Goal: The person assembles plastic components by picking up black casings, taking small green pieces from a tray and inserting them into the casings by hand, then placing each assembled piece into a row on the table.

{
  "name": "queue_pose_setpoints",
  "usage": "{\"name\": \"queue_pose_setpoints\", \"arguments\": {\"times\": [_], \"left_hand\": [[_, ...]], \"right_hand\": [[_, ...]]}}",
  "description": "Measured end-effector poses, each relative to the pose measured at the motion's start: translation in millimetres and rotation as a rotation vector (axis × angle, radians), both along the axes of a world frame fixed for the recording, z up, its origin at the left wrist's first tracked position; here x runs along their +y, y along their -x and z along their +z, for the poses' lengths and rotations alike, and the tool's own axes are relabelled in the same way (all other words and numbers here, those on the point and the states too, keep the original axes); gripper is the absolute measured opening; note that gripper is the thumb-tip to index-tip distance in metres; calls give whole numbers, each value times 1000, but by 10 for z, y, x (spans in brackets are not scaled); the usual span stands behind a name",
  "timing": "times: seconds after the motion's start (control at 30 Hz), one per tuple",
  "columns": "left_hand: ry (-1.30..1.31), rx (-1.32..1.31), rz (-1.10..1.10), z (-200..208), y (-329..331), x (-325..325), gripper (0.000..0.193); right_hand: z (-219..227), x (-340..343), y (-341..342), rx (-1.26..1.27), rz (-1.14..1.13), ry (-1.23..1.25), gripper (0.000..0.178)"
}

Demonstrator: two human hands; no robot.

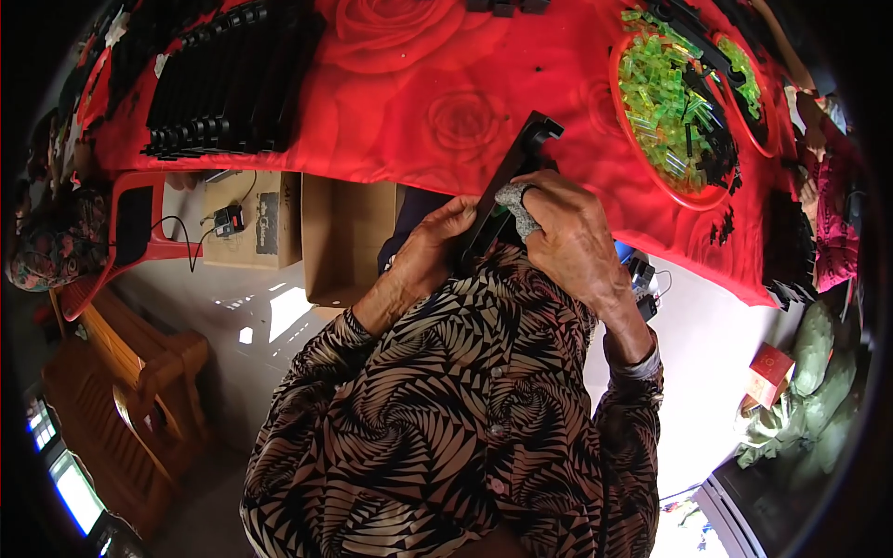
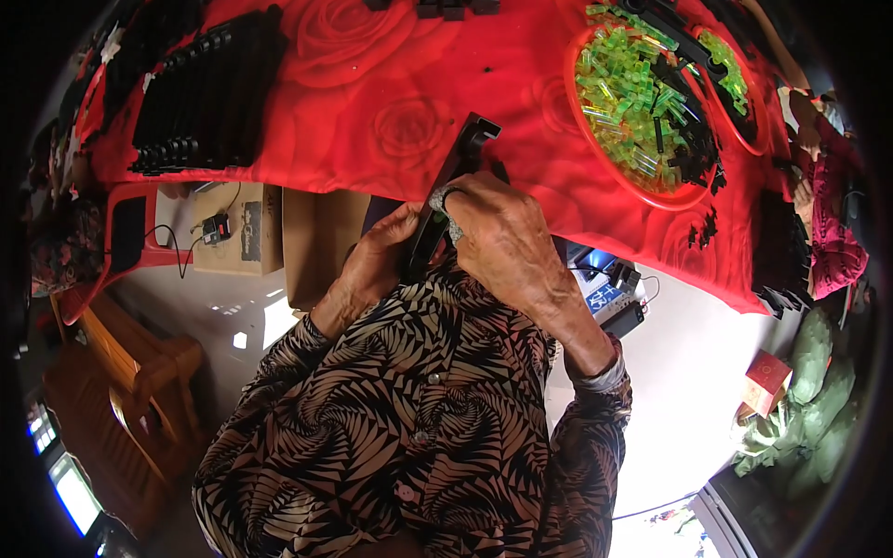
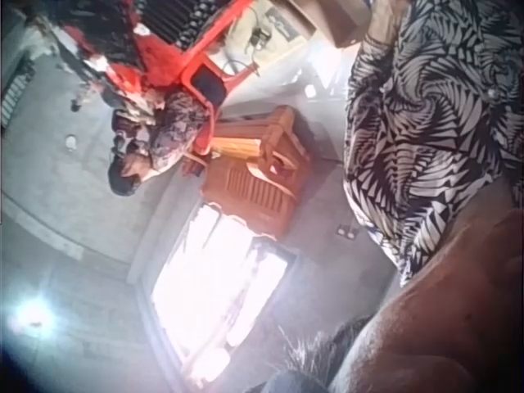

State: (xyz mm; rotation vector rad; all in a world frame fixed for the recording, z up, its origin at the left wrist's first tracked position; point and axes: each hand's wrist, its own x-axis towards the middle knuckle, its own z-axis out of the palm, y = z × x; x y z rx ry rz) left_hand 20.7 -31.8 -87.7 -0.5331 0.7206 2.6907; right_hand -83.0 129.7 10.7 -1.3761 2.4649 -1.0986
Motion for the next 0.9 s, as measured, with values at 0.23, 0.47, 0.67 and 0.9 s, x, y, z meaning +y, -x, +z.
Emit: {"name": "queue_pose_setpoints", "arguments": {"times": [0.23, 0.47, 0.67, 0.9], "left_hand": [[-29, 10, 11, -25, 1, 9, 26], [-76, -19, 43, 21, 13, 37, 24], [-57, 13, 44, -12, 7, 37, 24], [-67, 64, 22, -38, -11, 32, 26]], "right_hand": [[-90, -1, -23, 122, -21, 30, 24], [-387, -77, -317, 617, -187, 49, 21], [-497, -62, -334, 655, -179, 72, 34], [-508, -44, -324, 522, -170, 165, 42]]}}
